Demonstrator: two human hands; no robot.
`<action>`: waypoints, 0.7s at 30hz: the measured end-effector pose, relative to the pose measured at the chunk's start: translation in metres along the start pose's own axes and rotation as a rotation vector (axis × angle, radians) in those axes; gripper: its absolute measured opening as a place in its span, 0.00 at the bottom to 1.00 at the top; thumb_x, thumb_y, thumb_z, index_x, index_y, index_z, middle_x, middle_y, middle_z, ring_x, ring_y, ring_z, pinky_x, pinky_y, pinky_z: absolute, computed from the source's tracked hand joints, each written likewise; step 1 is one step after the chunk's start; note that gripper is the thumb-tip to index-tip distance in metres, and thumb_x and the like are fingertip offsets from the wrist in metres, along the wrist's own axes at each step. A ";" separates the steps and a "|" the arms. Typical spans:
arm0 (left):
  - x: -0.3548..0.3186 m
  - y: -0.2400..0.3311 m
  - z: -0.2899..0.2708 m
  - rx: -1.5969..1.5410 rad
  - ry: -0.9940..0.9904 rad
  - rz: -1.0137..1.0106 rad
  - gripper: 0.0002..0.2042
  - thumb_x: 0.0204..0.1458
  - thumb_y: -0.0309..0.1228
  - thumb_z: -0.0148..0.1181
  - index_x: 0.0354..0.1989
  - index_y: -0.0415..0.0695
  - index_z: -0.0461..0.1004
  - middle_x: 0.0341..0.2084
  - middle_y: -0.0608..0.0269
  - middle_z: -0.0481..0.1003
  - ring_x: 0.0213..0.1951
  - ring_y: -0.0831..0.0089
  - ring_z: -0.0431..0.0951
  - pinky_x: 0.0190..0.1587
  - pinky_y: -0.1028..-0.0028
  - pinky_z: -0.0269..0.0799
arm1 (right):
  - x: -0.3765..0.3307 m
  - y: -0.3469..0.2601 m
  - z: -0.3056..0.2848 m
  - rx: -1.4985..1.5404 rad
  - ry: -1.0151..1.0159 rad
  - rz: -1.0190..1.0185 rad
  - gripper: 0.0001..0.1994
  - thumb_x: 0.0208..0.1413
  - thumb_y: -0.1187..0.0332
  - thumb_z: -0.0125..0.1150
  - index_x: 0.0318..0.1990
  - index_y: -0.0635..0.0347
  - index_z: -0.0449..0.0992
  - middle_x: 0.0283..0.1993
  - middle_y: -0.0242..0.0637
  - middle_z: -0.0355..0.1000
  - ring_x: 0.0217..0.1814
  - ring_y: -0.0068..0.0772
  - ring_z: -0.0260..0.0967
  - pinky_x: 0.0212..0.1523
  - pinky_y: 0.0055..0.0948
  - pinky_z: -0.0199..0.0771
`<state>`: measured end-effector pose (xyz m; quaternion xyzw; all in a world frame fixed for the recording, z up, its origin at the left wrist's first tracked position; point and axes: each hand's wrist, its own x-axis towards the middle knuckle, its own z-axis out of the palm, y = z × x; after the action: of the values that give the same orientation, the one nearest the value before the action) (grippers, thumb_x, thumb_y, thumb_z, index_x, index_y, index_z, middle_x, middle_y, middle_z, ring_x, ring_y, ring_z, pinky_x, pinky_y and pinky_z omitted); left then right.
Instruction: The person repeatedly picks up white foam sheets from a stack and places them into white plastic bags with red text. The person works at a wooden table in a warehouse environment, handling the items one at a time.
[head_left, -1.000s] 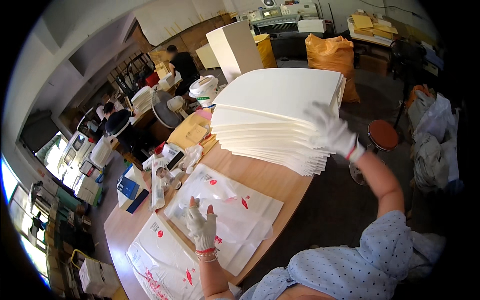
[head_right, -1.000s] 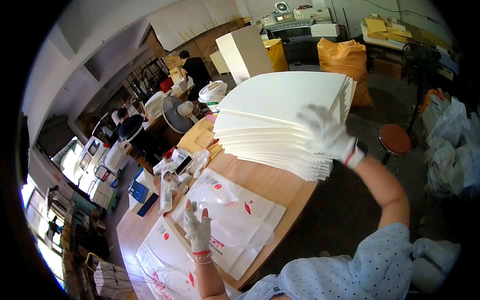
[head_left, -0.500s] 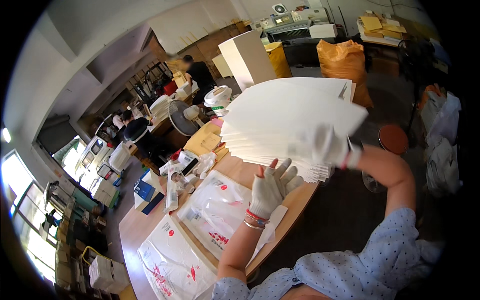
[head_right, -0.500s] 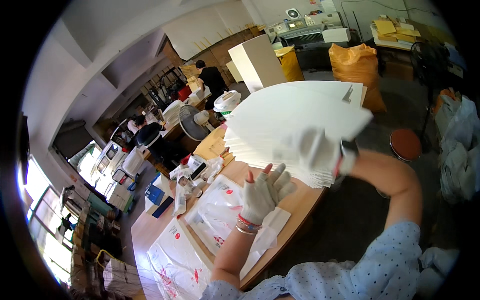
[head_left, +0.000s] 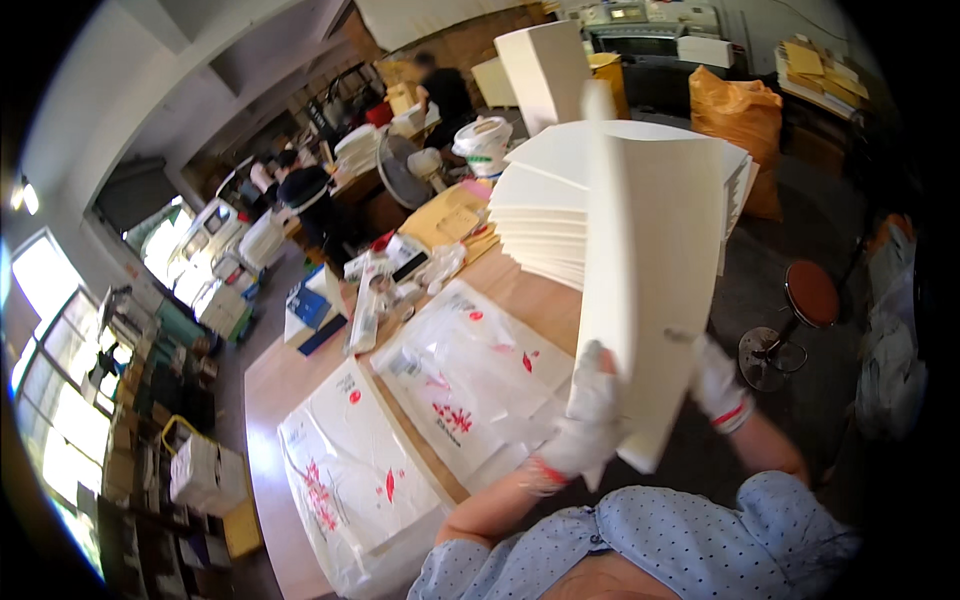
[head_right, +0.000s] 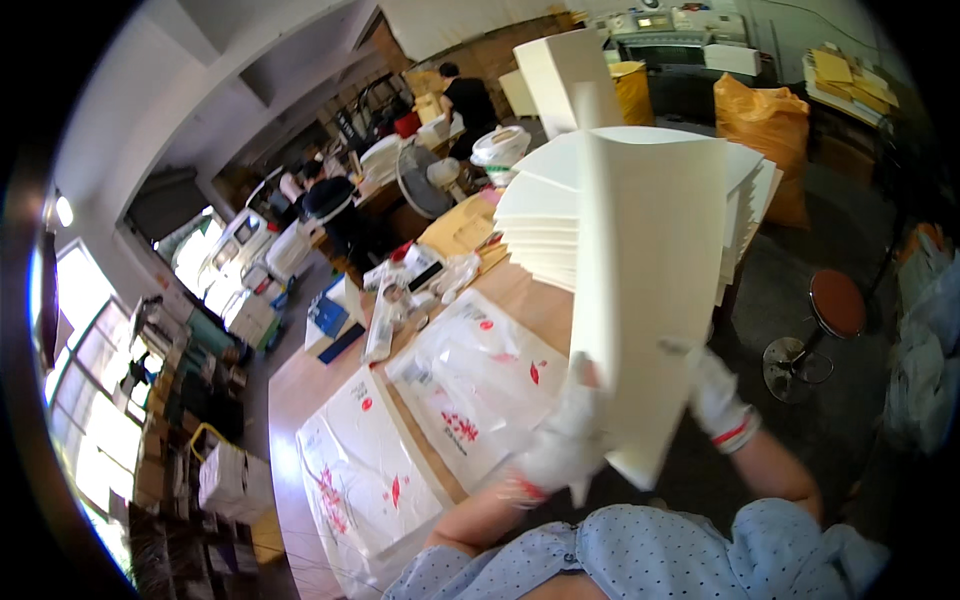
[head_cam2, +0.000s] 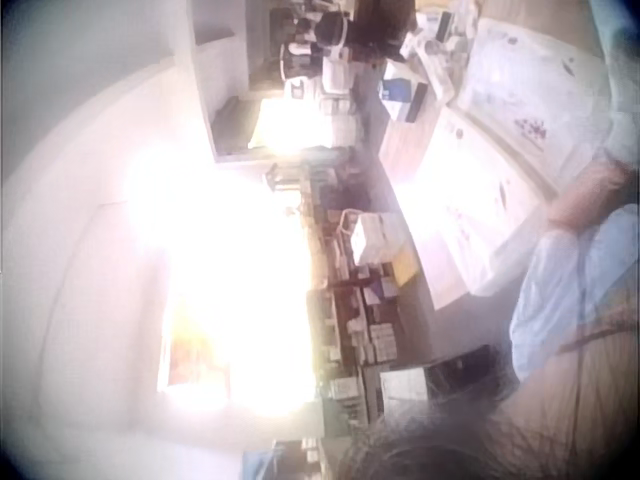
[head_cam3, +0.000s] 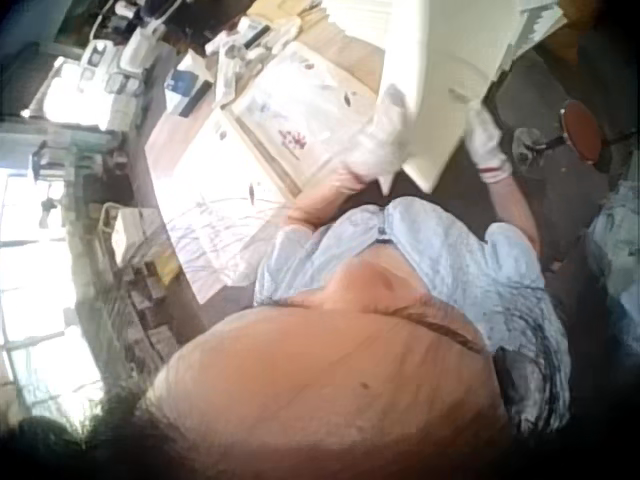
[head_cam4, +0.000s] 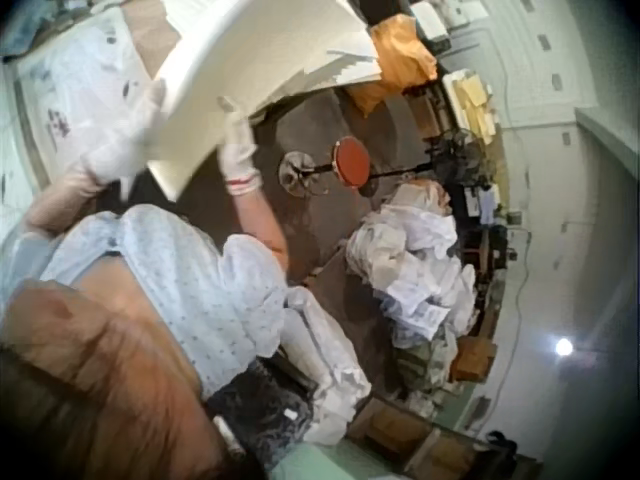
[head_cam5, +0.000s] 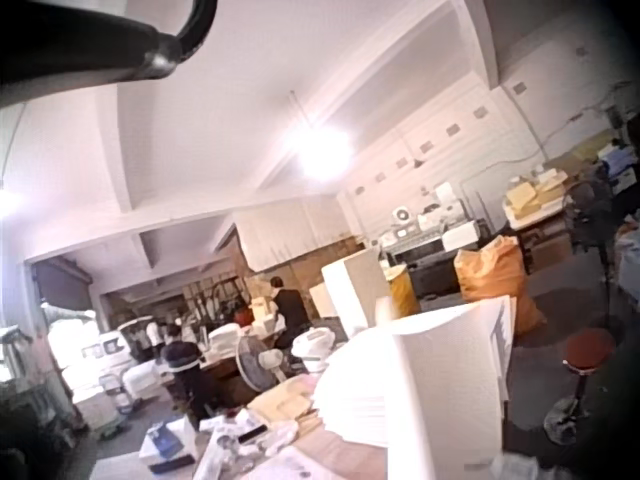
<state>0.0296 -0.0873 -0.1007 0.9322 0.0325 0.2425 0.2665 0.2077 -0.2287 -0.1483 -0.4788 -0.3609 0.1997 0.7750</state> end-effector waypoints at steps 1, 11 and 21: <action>-0.009 -0.002 0.049 0.198 -0.083 -0.082 0.45 0.35 0.35 0.65 0.60 0.28 0.46 0.58 0.23 0.39 0.61 0.28 0.38 0.62 0.46 0.40 | -0.010 0.018 0.024 0.055 -0.097 -0.029 0.17 0.57 0.66 0.52 0.50 0.67 0.66 0.45 0.37 0.68 0.44 0.25 0.66 0.44 0.25 0.69; -0.030 -0.196 -0.108 0.071 0.506 -0.680 0.22 0.51 0.34 0.56 0.53 0.36 0.64 0.47 0.47 0.69 0.50 0.57 0.68 0.53 0.62 0.63 | -0.031 0.005 0.038 -0.541 -0.043 -0.126 0.12 0.44 0.79 0.54 0.40 0.69 0.71 0.28 0.38 0.72 0.27 0.26 0.70 0.28 0.26 0.71; -0.012 -0.325 -0.075 -1.004 0.287 -0.534 0.16 0.56 0.27 0.50 0.52 0.37 0.65 0.37 0.65 0.73 0.29 0.77 0.71 0.36 0.76 0.70 | -0.054 0.070 0.064 -1.485 -0.653 0.041 0.07 0.51 0.67 0.47 0.32 0.56 0.71 0.25 0.40 0.70 0.28 0.45 0.72 0.24 0.41 0.71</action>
<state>0.0062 0.2248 -0.2169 0.6091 0.1831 0.2765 0.7205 0.1269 -0.1931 -0.2126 -0.7923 -0.5984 0.0521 0.1067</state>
